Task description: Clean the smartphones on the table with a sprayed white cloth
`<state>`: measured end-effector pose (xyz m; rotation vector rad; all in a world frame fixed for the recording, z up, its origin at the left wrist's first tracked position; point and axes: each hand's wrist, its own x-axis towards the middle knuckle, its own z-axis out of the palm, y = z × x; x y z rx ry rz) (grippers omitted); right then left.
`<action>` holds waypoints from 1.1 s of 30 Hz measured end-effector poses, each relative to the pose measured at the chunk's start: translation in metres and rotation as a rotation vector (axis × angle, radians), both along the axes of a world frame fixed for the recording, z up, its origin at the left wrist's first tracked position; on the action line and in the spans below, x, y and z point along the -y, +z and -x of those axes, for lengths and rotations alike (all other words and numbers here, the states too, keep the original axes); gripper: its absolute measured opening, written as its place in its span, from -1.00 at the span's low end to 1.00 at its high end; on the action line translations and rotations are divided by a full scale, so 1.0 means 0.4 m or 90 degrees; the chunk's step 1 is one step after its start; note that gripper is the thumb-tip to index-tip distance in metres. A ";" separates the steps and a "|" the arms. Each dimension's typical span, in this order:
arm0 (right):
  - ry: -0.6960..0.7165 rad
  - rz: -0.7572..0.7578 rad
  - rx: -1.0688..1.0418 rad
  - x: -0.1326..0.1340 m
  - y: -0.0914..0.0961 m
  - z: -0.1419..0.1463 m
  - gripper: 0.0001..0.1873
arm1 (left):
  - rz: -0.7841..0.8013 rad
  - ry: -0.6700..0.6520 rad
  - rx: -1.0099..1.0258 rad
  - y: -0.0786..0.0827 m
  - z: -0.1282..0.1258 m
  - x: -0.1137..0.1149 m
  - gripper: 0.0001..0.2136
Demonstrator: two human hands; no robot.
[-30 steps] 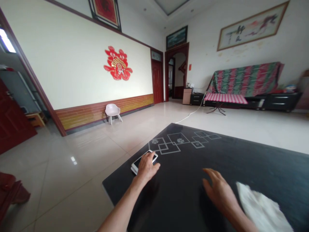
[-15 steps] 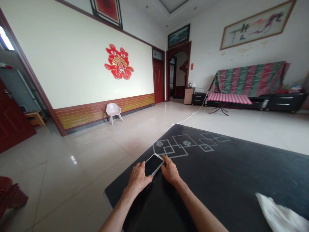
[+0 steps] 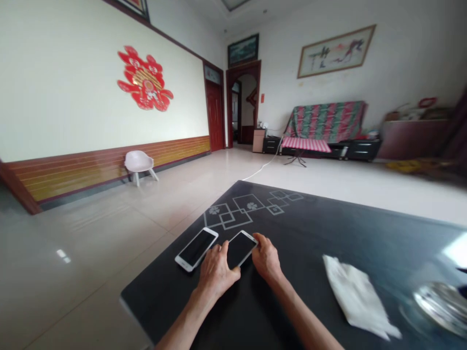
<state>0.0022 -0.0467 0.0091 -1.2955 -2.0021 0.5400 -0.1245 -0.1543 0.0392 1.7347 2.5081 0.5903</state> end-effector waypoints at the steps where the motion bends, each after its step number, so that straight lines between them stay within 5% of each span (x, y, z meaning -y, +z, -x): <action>1: -0.025 -0.001 0.016 0.003 -0.001 -0.047 -0.51 | 0.010 -0.021 0.014 -0.007 -0.039 -0.009 -0.33; 8: -0.101 -0.004 0.121 0.069 0.004 -0.286 -0.54 | 0.051 -0.128 0.039 -0.035 -0.234 -0.036 -0.31; 13: -0.126 -0.028 0.178 0.108 0.041 -0.385 -0.56 | 0.052 -0.136 0.021 -0.038 -0.300 -0.035 -0.31; 21: -0.321 0.040 0.251 0.067 0.047 -0.588 -0.59 | 0.091 -0.167 0.048 -0.030 -0.392 -0.024 -0.33; 33: -0.356 0.124 0.247 0.039 0.011 -0.589 -0.38 | 0.096 -0.198 0.050 -0.063 -0.421 -0.029 -0.25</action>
